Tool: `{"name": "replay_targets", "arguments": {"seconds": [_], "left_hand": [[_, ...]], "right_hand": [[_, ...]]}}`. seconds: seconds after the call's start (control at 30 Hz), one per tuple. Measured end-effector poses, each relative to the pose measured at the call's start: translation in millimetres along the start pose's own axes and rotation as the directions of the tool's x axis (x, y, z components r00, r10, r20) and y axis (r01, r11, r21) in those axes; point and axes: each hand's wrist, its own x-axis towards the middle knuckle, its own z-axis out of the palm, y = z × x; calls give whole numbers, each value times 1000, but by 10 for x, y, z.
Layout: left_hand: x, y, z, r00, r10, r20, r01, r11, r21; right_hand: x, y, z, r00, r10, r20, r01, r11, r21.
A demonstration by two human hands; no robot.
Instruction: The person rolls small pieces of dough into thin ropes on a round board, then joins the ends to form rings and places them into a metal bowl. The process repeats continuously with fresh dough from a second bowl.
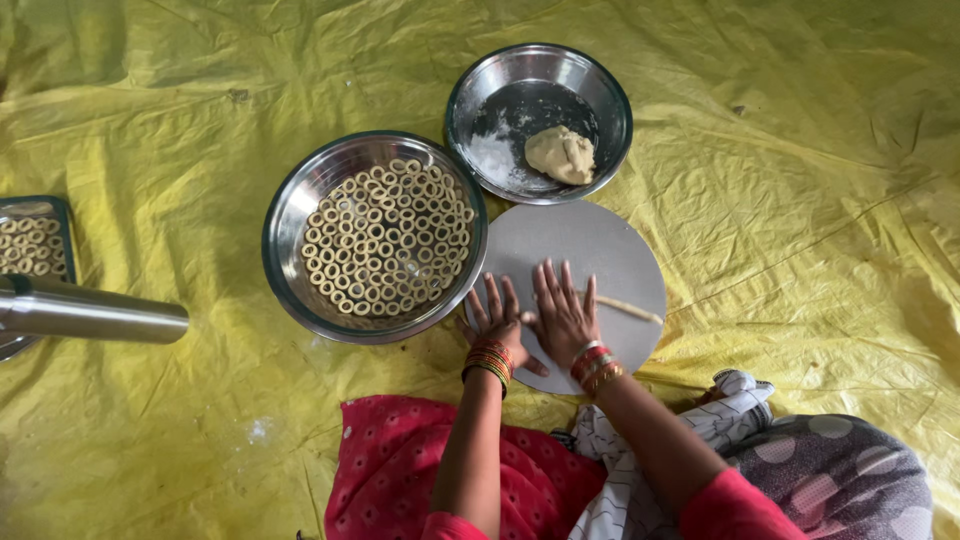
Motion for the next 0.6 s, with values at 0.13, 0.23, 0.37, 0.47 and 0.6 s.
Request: {"name": "replay_targets", "arguments": {"seconds": [0.13, 0.23, 0.37, 0.47, 0.6], "left_hand": [[-290, 118, -276, 1000, -3, 9, 3, 1000, 12], [-379, 175, -365, 1000, -6, 16, 6, 1000, 4], [-322, 137, -307, 1000, -3, 10, 3, 1000, 14], [-182, 125, -189, 998, -15, -63, 18, 998, 56], [-48, 58, -6, 998, -23, -62, 27, 998, 57]], "right_hand": [[686, 109, -149, 992, 90, 87, -92, 995, 25], [920, 106, -126, 990, 137, -33, -136, 989, 50], [533, 53, 41, 987, 120, -107, -113, 991, 70], [-193, -12, 135, 995, 53, -89, -38, 986, 162], [-661, -80, 173, 997, 73, 38, -77, 992, 102]]}}
